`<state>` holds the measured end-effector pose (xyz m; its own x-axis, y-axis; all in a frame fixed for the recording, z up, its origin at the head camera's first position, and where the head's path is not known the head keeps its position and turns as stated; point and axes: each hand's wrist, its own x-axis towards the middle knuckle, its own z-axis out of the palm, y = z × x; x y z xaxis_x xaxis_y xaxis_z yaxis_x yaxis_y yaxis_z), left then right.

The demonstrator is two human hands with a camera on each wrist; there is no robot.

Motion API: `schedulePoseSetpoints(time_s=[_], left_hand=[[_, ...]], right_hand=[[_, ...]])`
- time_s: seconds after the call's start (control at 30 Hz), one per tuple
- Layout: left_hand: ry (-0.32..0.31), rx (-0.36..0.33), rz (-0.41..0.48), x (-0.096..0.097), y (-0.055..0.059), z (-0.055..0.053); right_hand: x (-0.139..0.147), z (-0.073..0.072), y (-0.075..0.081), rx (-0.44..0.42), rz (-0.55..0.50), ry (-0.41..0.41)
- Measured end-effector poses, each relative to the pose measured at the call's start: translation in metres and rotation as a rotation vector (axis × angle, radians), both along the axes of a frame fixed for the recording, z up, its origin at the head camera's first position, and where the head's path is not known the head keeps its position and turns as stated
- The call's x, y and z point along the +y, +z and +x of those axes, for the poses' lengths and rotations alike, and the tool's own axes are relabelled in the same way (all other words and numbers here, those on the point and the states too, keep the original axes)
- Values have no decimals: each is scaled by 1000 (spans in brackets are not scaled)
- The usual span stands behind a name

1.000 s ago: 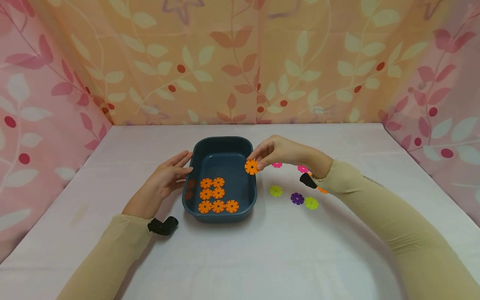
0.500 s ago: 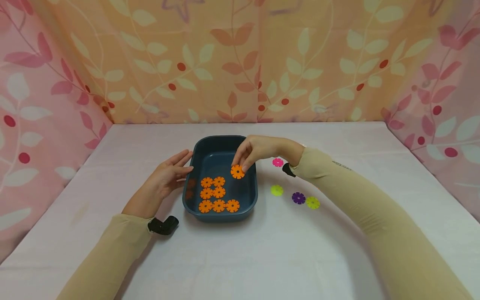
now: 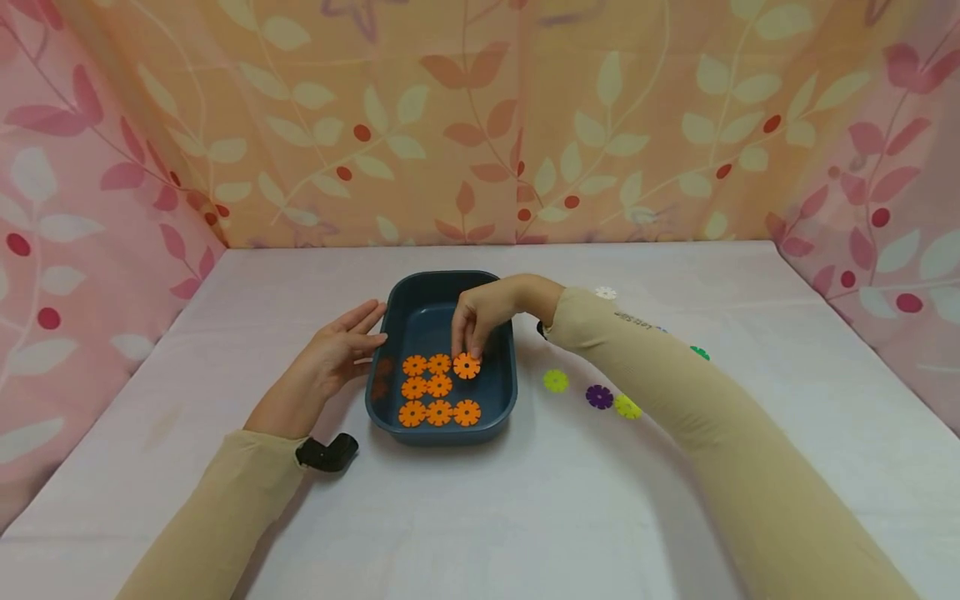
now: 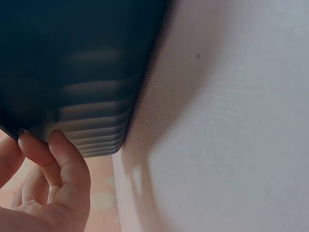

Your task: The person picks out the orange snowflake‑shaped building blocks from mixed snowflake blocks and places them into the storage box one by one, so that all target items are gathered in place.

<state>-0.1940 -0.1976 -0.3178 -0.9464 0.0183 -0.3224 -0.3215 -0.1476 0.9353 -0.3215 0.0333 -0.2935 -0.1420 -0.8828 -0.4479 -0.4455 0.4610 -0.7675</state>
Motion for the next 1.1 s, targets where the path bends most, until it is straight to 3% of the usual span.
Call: schedulePoseSetpoints(time_s=[0.2, 0.57, 0.83, 1.1], left_hand=[[-1, 1, -9, 1, 1, 1], [5, -8, -24, 0, 0, 0], [5, -5, -9, -1, -1, 0], [9, -9, -12, 0, 0, 0]], right_hand=[[-11, 3, -4, 53, 95, 44], [-18, 6, -9, 86, 156, 77], [-20, 7, -9, 103, 167, 63], [-19, 3, -9, 102, 112, 19]])
